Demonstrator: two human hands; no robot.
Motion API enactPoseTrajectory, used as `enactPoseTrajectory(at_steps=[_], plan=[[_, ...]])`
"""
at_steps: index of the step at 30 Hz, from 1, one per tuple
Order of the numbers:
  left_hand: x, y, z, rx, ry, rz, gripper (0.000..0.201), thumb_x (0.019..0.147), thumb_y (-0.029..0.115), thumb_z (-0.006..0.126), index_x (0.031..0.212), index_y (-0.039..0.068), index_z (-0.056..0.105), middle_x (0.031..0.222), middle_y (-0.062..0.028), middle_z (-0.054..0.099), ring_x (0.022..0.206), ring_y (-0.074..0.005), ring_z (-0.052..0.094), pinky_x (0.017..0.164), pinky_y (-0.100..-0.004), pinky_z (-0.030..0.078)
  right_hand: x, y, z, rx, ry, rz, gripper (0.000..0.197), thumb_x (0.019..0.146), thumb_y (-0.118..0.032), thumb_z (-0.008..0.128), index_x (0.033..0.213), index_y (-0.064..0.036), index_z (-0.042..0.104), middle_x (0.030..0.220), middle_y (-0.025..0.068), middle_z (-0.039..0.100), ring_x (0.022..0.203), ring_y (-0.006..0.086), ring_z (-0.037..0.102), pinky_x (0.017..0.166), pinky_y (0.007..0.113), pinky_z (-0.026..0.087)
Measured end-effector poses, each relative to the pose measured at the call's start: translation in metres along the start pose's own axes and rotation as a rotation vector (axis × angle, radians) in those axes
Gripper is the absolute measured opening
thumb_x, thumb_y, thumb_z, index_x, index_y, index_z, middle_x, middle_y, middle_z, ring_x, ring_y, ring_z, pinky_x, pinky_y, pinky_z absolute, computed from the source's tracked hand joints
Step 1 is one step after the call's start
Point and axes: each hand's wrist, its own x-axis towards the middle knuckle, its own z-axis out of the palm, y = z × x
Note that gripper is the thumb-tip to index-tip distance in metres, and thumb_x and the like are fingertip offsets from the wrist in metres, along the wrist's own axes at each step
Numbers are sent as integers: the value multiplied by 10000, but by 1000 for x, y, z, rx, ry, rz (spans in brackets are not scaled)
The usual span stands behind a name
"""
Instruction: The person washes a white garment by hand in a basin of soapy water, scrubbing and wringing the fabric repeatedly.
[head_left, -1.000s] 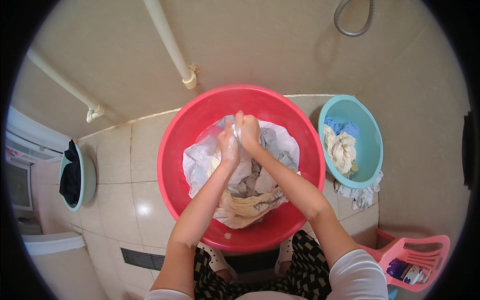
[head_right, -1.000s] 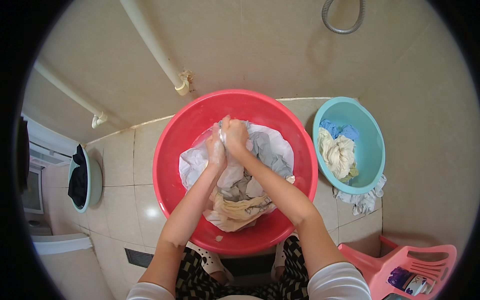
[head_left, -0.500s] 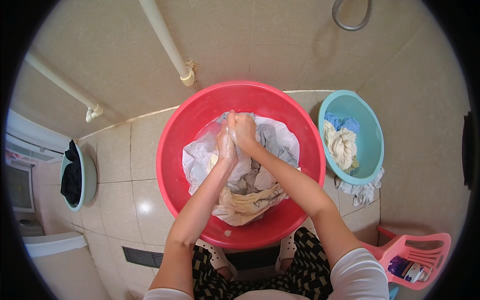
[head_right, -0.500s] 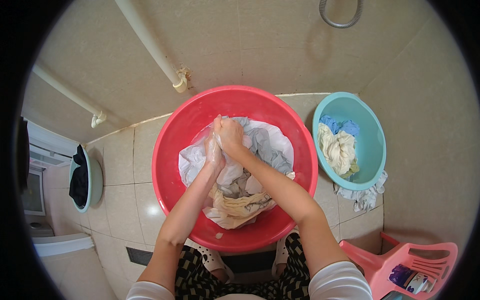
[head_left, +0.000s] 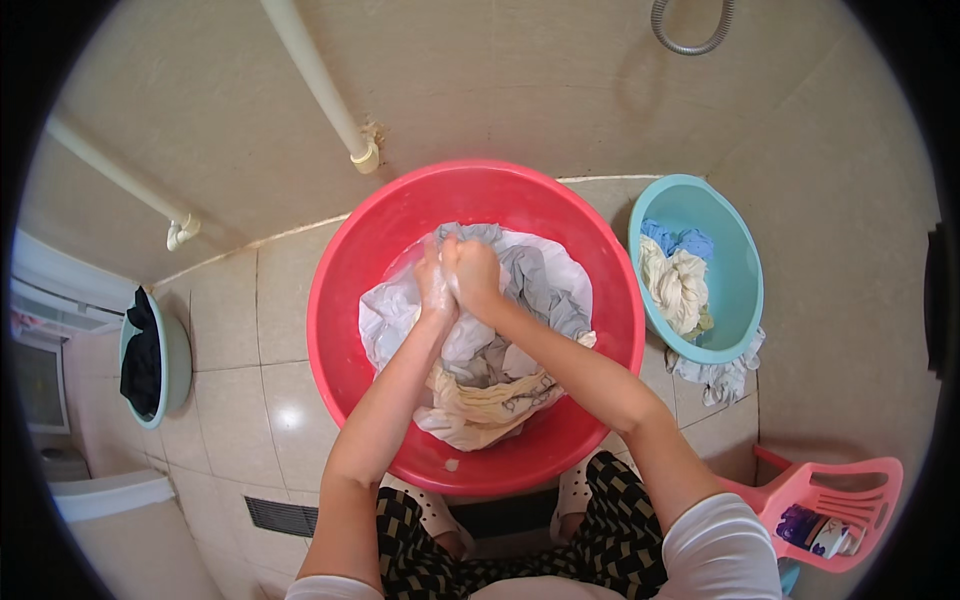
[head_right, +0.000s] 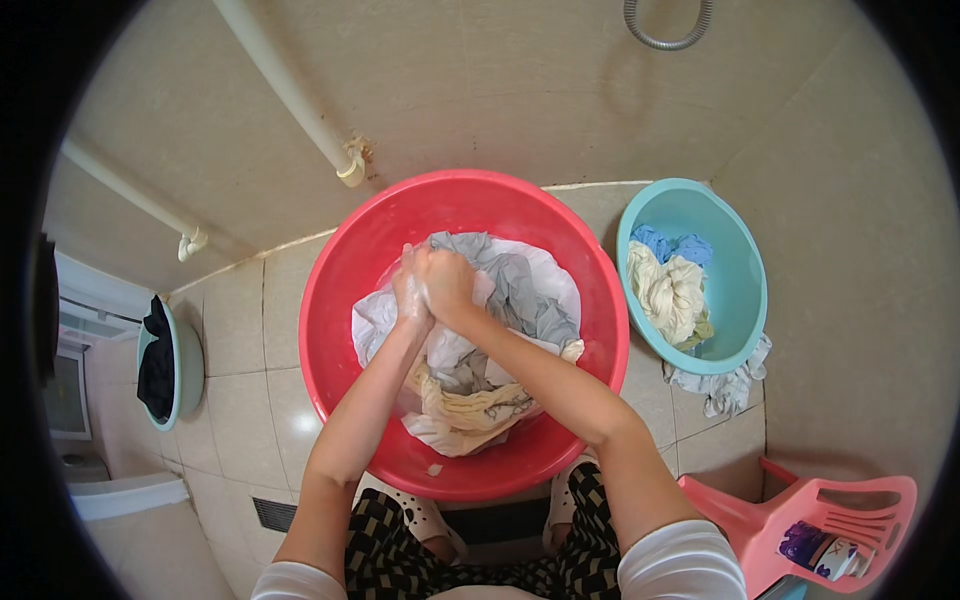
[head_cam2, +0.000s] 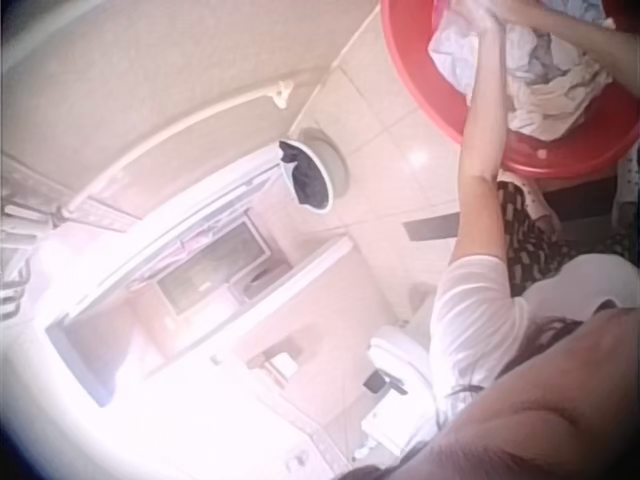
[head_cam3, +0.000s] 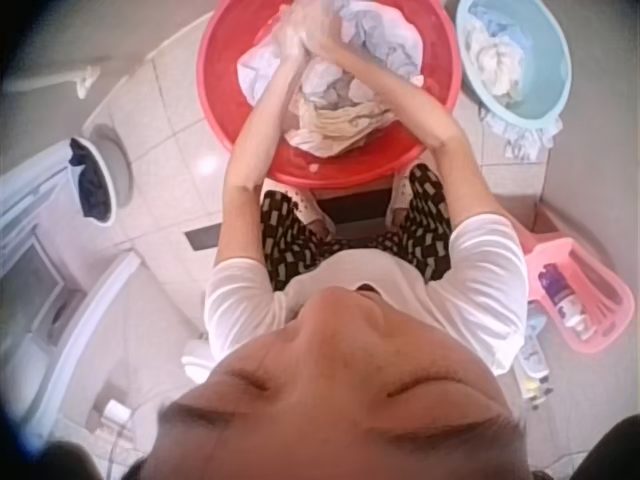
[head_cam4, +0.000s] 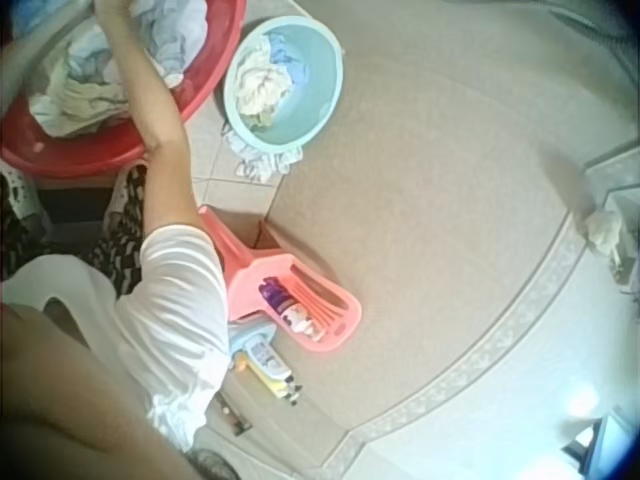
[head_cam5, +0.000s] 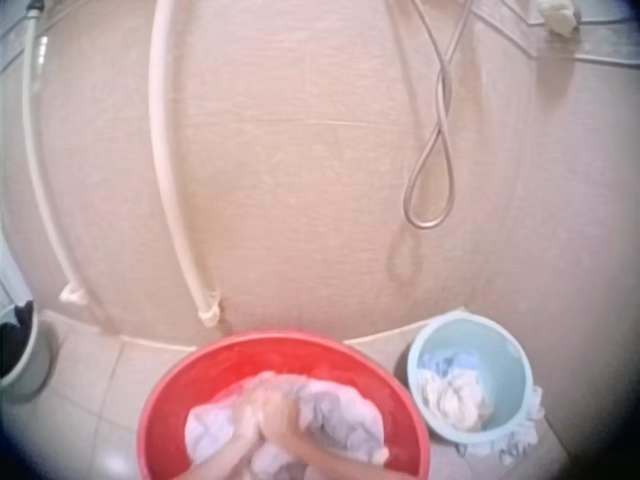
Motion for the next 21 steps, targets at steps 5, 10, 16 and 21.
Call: enactPoseTrajectory(at_steps=[5, 10, 16, 21], plan=[[44, -3, -42, 155, -230, 90, 417, 907, 410, 432, 588, 141, 428, 532, 32, 420, 451, -78, 394, 403, -261, 321, -25, -16, 4, -11, 19, -184, 496, 855, -290, 430, 491, 22, 554, 492, 229, 494, 441, 380, 523, 470, 450, 410], [35, -15, -42, -137, -313, -101, 335, 905, 386, 442, 745, 104, 527, 696, -4, 524, 618, -102, 506, 545, -273, 414, -3, -11, 9, -39, 123, -144, 486, 858, -284, 429, 499, 15, 561, 500, 224, 499, 451, 378, 529, 476, 450, 412], [6, -3, -21, 7, -295, -168, 379, 926, 367, 391, 1099, 56, 523, 1037, -52, 577, 961, -158, 553, 855, -314, 431, 29, 12, 7, -81, 74, 7, 510, 868, -328, 394, 533, 20, 558, 541, 221, 522, 521, 383, 543, 524, 447, 409], [4, 19, -21, 130, -474, -234, 433, 925, 363, 394, 1148, 5, 494, 1120, -105, 557, 1000, -179, 552, 874, -322, 427, 58, 44, -15, 234, -182, 228, 496, 872, -347, 435, 554, 11, 562, 507, 129, 542, 521, 211, 550, 533, 357, 413]])
